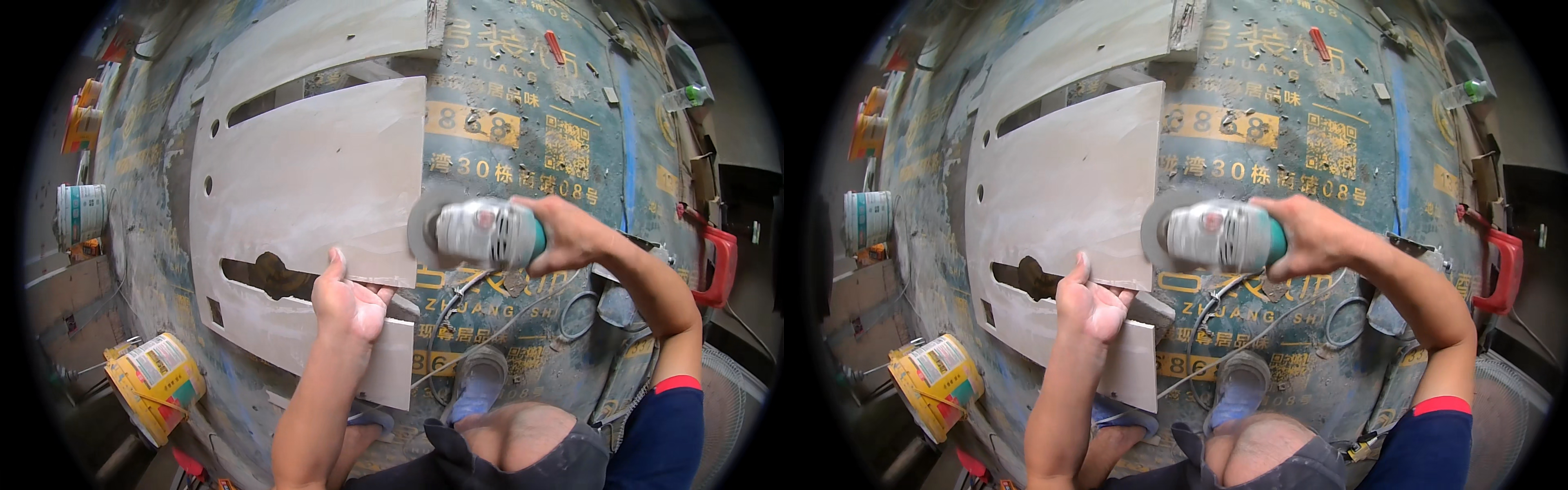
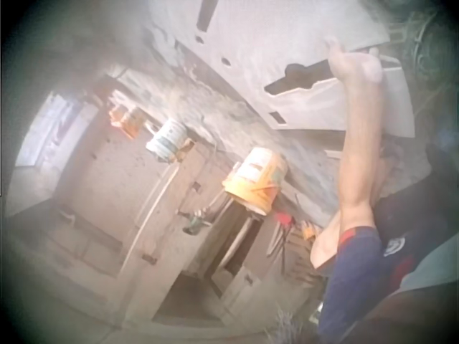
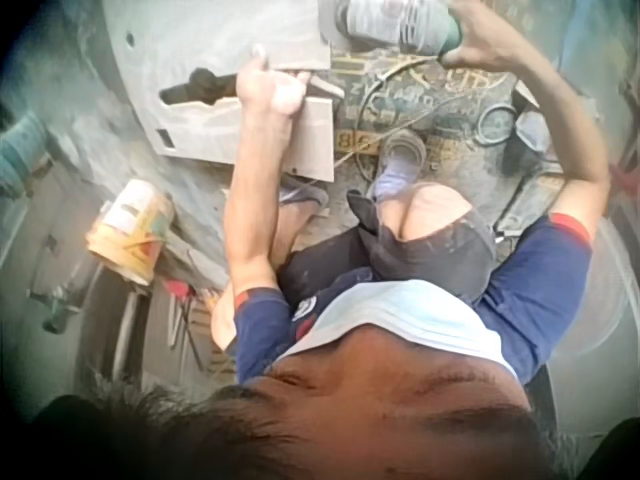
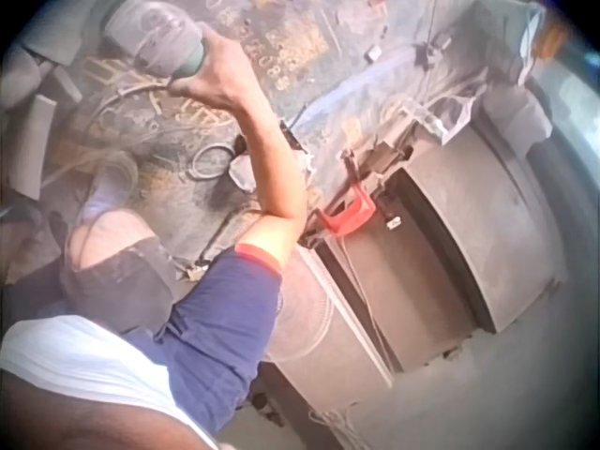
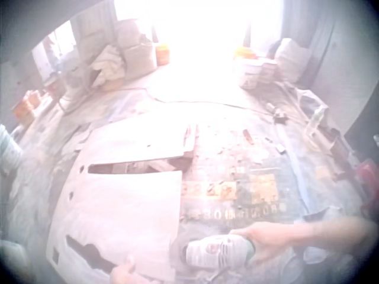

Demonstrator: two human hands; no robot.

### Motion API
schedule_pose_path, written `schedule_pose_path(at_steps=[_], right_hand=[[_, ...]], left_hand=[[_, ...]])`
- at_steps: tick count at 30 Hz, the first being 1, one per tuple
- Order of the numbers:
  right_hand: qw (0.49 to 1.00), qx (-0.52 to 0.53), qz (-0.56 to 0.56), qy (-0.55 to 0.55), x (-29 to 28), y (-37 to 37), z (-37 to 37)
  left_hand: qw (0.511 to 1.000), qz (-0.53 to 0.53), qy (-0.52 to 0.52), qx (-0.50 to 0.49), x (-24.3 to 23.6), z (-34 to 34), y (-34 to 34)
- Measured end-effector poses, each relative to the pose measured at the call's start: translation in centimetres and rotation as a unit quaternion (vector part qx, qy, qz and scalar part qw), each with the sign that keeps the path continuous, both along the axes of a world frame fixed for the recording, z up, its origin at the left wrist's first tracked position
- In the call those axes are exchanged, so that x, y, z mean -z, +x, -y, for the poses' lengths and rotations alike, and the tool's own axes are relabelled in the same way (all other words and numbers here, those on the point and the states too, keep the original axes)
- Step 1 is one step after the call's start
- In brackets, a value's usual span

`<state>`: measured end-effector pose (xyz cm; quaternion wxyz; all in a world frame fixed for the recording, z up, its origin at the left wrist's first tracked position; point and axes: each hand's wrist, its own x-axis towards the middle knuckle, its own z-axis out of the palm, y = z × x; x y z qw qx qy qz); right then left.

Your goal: The person cuts a large tile using a power saw and then refines the cut-outs using an angle grinder.

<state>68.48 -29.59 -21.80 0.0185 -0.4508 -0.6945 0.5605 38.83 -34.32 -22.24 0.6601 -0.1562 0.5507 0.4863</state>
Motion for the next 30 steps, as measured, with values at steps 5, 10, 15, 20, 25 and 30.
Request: schedule_pose_path(at_steps=[5, 10, 15, 20, 25, 30], right_hand=[[0.992, -0.102, 0.021, 0.077, 0.2, -0.6, 2.3], [1.0, 0.017, 0.019, 0.002, 0.1, 0.2, -1.5], [0.996, 0.084, 0.018, 0.002, 0.5, 0.8, -5.1], [0.992, 0.119, 0.014, 0.025, 1.6, 1.9, -7.8], [0.994, 0.107, 0.024, 0.017, 1.9, 2.2, -7.4], [0.993, 0.117, -0.018, 0.001, 2.7, 2.3, -7.4]], left_hand=[[1.0, 0.004, 0.0, 0.007, 0.4, 0.1, -0.1], [1.0, 0.004, -0.001, 0.015, 0.5, 0.2, -0.3], [1.0, -0.003, 0.001, 0.022, 0.5, 0.3, -0.4], [1.0, 0.008, 0.009, 0.021, 0.7, 0.4, -0.5], [1.0, 0.01, 0.006, 0.027, 0.5, 0.5, -0.8], [0.999, -0.008, -0.01, 0.038, 0.5, 0.4, -0.5]])
